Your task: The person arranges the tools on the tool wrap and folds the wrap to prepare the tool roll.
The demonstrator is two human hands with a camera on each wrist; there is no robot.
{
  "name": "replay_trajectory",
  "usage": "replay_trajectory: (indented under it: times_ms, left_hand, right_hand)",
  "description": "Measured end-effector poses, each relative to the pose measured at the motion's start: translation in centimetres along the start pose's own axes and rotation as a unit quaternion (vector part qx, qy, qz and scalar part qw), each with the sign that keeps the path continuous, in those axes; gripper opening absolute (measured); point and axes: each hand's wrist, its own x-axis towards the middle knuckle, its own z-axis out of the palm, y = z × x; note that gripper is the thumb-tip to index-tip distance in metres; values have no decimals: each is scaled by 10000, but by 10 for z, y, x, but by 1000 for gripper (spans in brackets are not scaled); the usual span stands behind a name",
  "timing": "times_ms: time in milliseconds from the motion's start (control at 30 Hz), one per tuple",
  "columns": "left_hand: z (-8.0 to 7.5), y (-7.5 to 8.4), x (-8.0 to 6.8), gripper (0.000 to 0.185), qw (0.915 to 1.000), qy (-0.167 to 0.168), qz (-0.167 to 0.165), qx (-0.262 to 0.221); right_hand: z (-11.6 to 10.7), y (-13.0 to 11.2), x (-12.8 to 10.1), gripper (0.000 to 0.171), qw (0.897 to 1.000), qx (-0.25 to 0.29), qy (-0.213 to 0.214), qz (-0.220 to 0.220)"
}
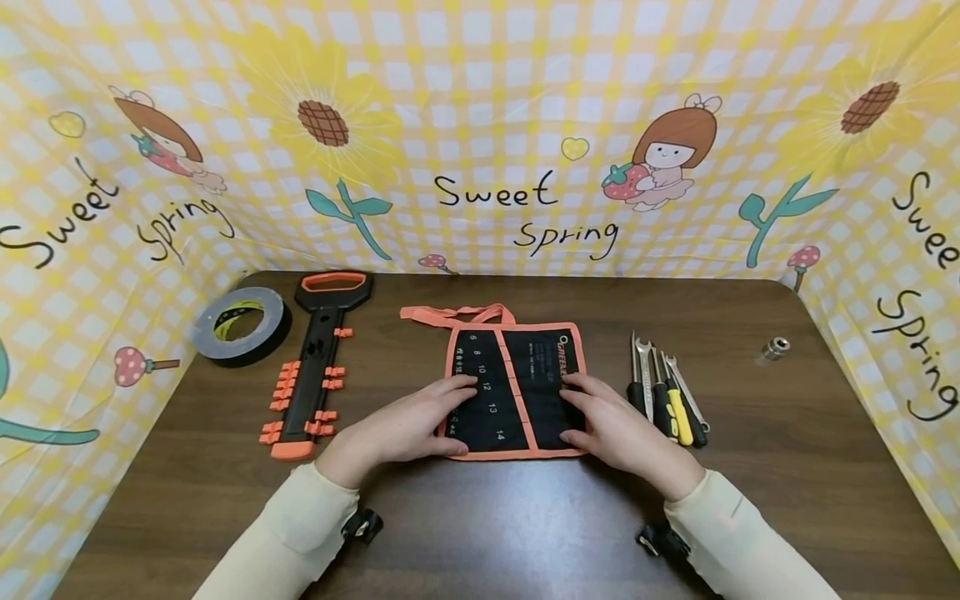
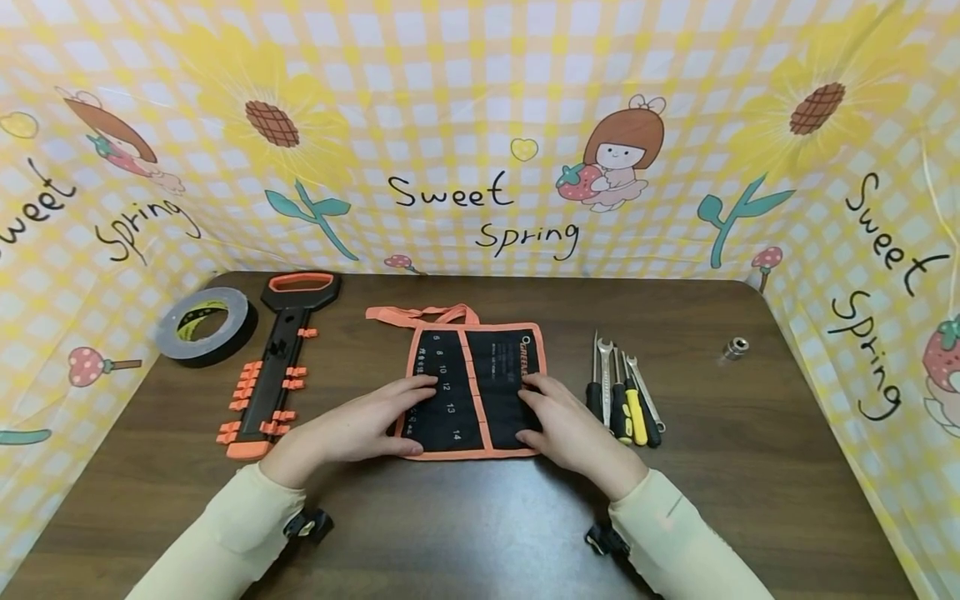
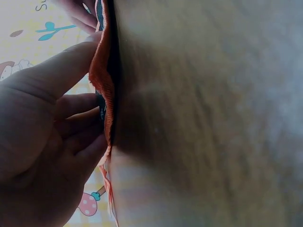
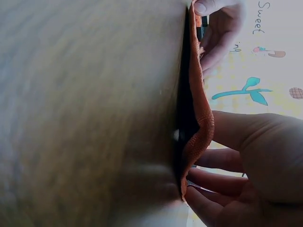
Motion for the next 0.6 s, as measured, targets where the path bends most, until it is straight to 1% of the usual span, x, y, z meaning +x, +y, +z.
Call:
replay_trajectory:
  times_ms: [200,267,367,500,600]
  left_hand:
    - [-1,0,0,79,10000,-32,-7,31]
    - [0,-1,0,79,10000,-34,-4,38]
    - [1,-2,1,79,10000,-24,3,54]
    - [0,-1,1,78,10000,-32,15,52]
    - [0,-1,1,79,10000,-51,23,61]
  right_hand:
    - [-1,-1,1,66,10000,5,26,-6]
    - [-2,-2,0,65,9999,34,98,-23]
    - [-12,-12,-2,62,9997,142,200,-13]
    - [-37,-35,-7,55,9985,396,365,49]
    - [-50,-44,-9,49,9971,544,520,123]
